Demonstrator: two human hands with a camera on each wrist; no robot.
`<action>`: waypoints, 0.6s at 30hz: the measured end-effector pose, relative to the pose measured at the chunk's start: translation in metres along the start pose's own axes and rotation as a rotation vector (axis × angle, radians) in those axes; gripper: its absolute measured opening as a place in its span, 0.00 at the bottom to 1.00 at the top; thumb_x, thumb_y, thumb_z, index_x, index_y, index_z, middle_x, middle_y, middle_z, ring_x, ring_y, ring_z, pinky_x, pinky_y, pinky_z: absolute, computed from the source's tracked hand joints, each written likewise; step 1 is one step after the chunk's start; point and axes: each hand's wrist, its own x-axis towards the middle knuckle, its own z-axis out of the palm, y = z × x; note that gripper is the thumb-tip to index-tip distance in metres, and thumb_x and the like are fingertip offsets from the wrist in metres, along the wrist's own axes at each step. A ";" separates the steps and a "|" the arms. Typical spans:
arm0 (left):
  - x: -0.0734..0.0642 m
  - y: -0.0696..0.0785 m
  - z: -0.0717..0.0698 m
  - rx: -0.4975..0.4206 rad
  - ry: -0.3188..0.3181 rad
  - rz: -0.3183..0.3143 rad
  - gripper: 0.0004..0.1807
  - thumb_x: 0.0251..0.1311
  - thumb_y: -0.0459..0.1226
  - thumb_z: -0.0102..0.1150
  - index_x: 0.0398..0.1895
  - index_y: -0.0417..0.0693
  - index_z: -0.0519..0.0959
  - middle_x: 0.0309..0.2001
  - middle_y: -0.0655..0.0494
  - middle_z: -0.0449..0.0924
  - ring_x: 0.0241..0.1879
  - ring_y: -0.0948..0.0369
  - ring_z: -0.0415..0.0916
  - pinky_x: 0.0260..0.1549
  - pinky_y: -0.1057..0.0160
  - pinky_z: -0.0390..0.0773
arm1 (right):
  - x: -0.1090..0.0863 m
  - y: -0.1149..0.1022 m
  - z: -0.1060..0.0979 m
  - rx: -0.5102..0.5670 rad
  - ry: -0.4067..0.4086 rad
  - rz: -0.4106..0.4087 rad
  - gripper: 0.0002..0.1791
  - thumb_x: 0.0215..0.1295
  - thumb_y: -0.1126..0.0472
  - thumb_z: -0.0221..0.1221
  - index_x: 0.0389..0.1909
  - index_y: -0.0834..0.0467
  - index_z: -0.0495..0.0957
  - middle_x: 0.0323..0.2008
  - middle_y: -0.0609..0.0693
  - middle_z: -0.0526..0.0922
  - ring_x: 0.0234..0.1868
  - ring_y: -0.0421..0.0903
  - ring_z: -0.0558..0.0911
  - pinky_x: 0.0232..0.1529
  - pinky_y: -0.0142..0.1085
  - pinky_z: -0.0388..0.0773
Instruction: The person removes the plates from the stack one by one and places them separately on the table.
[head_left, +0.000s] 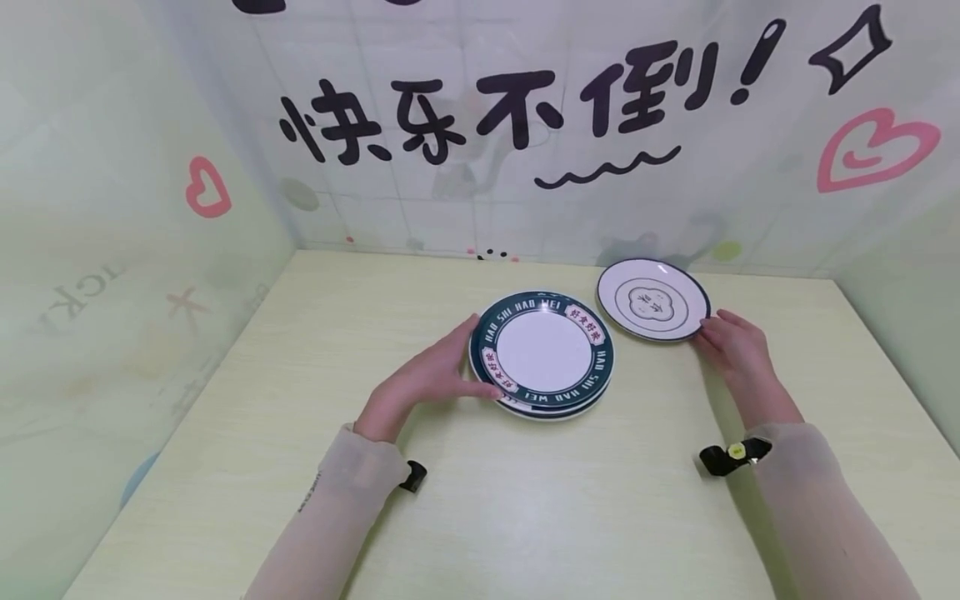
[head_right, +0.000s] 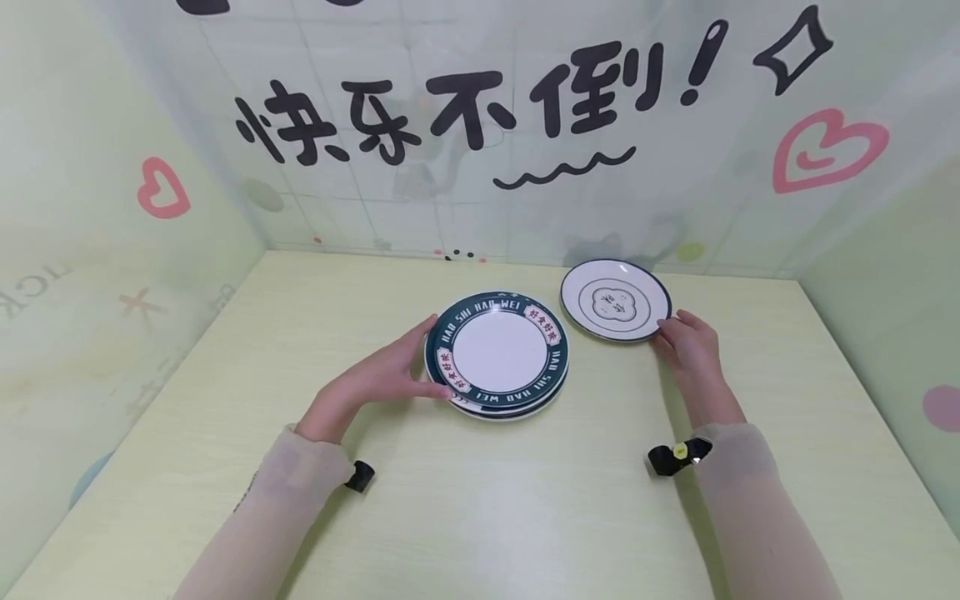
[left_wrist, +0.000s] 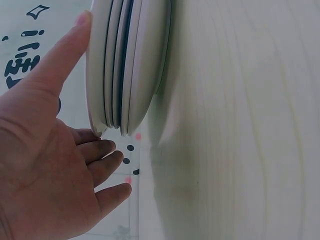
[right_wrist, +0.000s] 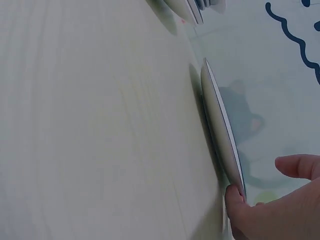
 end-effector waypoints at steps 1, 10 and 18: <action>0.000 0.000 0.000 0.002 -0.001 -0.001 0.72 0.43 0.60 0.76 0.81 0.45 0.38 0.82 0.48 0.39 0.81 0.51 0.40 0.79 0.50 0.50 | 0.000 0.000 0.000 -0.025 0.009 -0.008 0.47 0.71 0.71 0.53 0.81 0.52 0.36 0.77 0.53 0.55 0.39 0.31 0.80 0.61 0.23 0.74; -0.001 0.000 0.000 0.002 0.004 0.004 0.72 0.43 0.60 0.76 0.81 0.44 0.38 0.82 0.47 0.39 0.81 0.50 0.40 0.79 0.49 0.50 | -0.007 -0.003 0.007 -0.173 0.101 -0.154 0.40 0.72 0.68 0.52 0.80 0.55 0.44 0.57 0.39 0.66 0.72 0.37 0.60 0.75 0.26 0.58; -0.003 0.001 0.000 -0.004 0.000 -0.005 0.71 0.44 0.61 0.75 0.81 0.45 0.38 0.82 0.47 0.39 0.81 0.50 0.40 0.79 0.49 0.50 | -0.017 -0.003 0.012 -0.137 0.041 -0.193 0.40 0.69 0.68 0.57 0.78 0.56 0.51 0.47 0.38 0.66 0.48 0.32 0.70 0.59 0.17 0.73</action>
